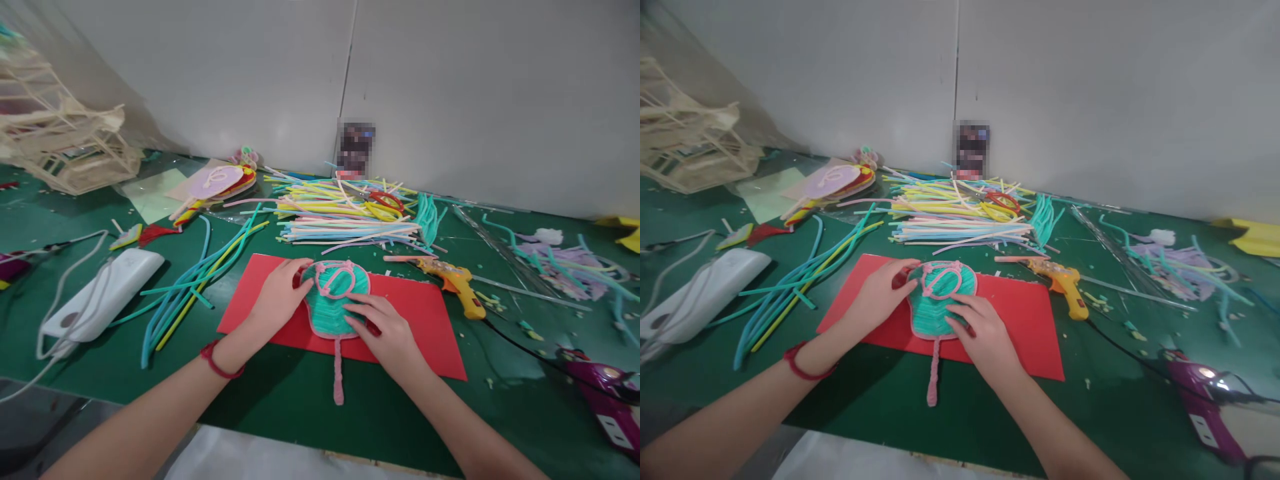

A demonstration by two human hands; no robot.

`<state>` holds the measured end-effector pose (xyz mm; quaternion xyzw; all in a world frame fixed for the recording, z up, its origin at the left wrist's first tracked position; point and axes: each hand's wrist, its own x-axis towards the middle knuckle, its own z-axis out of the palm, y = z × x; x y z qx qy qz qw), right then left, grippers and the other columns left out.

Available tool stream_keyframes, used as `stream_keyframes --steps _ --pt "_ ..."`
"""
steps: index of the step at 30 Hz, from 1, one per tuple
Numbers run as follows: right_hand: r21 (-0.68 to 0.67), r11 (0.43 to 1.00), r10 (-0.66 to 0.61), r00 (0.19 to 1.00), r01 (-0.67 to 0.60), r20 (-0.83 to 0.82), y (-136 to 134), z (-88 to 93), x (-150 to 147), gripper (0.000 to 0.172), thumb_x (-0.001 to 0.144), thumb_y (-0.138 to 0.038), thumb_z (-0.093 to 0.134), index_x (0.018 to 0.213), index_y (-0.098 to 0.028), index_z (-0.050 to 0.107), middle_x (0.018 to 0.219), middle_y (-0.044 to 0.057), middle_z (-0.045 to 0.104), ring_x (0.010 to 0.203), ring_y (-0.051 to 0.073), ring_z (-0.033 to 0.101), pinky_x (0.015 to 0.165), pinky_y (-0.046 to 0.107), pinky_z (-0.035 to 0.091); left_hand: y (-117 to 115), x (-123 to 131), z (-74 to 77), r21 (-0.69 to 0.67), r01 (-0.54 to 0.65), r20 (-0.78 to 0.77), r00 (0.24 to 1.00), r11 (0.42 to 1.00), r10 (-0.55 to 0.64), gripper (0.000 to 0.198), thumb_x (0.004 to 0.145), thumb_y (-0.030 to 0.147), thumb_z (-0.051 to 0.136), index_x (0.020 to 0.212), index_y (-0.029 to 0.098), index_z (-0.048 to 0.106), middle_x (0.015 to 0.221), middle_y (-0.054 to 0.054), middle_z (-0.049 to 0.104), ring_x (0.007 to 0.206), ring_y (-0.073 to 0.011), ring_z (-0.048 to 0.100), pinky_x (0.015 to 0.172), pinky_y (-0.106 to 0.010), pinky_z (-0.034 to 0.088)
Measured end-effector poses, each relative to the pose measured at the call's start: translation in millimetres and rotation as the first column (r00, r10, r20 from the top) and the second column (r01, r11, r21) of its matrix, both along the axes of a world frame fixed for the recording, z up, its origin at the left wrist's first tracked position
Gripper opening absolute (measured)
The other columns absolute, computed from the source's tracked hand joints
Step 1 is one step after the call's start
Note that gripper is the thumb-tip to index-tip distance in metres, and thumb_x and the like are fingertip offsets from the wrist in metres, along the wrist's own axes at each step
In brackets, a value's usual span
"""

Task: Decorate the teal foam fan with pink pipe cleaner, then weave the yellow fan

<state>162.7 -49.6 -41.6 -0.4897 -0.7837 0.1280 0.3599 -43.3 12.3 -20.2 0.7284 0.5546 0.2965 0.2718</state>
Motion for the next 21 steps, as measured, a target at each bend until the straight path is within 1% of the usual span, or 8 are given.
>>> stream_keyframes --steps 4,7,10,12,16,18,21 --pt "-0.014 0.999 -0.048 0.998 0.048 -0.047 -1 0.7 -2 0.016 0.086 -0.027 0.055 0.093 -0.025 0.069 0.105 0.007 0.069 0.096 0.022 0.064 0.083 0.037 0.055 10 2 -3.3 -0.052 0.003 0.16 0.987 0.999 0.006 0.031 0.078 0.011 0.057 0.108 0.019 0.06 0.113 -0.007 0.065 0.101 -0.0204 0.062 0.089 -0.039 0.051" --pt "-0.024 0.999 -0.043 0.998 0.042 -0.044 -2 1.5 -3 0.017 0.086 -0.024 0.054 0.094 -0.024 0.069 0.107 0.007 0.068 0.098 0.021 0.064 0.084 0.037 0.054 16 4 -3.2 -0.045 -0.01 0.174 0.985 0.999 0.017 0.031 0.076 0.008 0.056 0.105 0.018 0.061 0.111 -0.007 0.065 0.097 -0.0192 0.063 0.087 -0.038 0.052" --pt "-0.024 0.999 -0.023 0.999 0.022 -0.027 -2 4.3 0 0.018 0.087 -0.022 0.053 0.096 -0.024 0.068 0.108 0.006 0.068 0.099 0.02 0.063 0.086 0.036 0.054 15 4 -0.8 0.008 0.024 0.098 0.995 1.0 -0.025 0.03 0.077 0.006 0.055 0.104 0.017 0.061 0.11 -0.008 0.064 0.099 -0.0193 0.061 0.089 -0.039 0.051" --pt "-0.011 0.999 -0.031 0.999 0.031 -0.017 -1 8.1 4 0.018 0.087 -0.022 0.053 0.098 -0.024 0.068 0.106 0.006 0.069 0.098 0.02 0.064 0.086 0.036 0.054 10 3 1.2 0.08 0.064 0.019 0.998 0.995 -0.065 0.028 0.079 0.006 0.052 0.104 0.017 0.061 0.109 -0.008 0.063 0.101 -0.0193 0.06 0.091 -0.04 0.05" --pt "0.026 0.998 -0.056 0.998 0.056 0.009 4 17.5 14 0.022 0.088 -0.023 0.05 0.099 -0.026 0.069 0.102 0.005 0.07 0.096 0.02 0.065 0.085 0.036 0.055 -2 -1 3.7 0.223 0.171 -0.114 0.982 0.96 -0.148 0.026 0.085 0.011 0.05 0.107 0.019 0.06 0.112 -0.007 0.061 0.105 -0.0189 0.058 0.093 -0.041 0.049" --pt "0.03 0.999 -0.046 0.998 0.045 0.034 8 21.1 17 0.023 0.088 -0.023 0.049 0.1 -0.026 0.069 0.103 0.005 0.07 0.097 0.02 0.065 0.085 0.036 0.055 -4 -2 4.4 0.259 0.232 -0.172 0.966 0.938 -0.192 0.027 0.086 0.013 0.05 0.111 0.02 0.058 0.113 -0.006 0.061 0.107 -0.019 0.057 0.094 -0.041 0.049" --pt "0.022 1.0 -0.023 0.996 0.021 0.083 12 23.3 15 0.024 0.088 -0.022 0.049 0.1 -0.026 0.069 0.105 0.005 0.069 0.098 0.021 0.064 0.087 0.037 0.054 -2 1 4.5 0.273 0.299 -0.221 0.945 0.914 -0.243 0.028 0.087 0.013 0.051 0.113 0.02 0.057 0.113 -0.006 0.062 0.107 -0.018 0.058 0.092 -0.037 0.05"
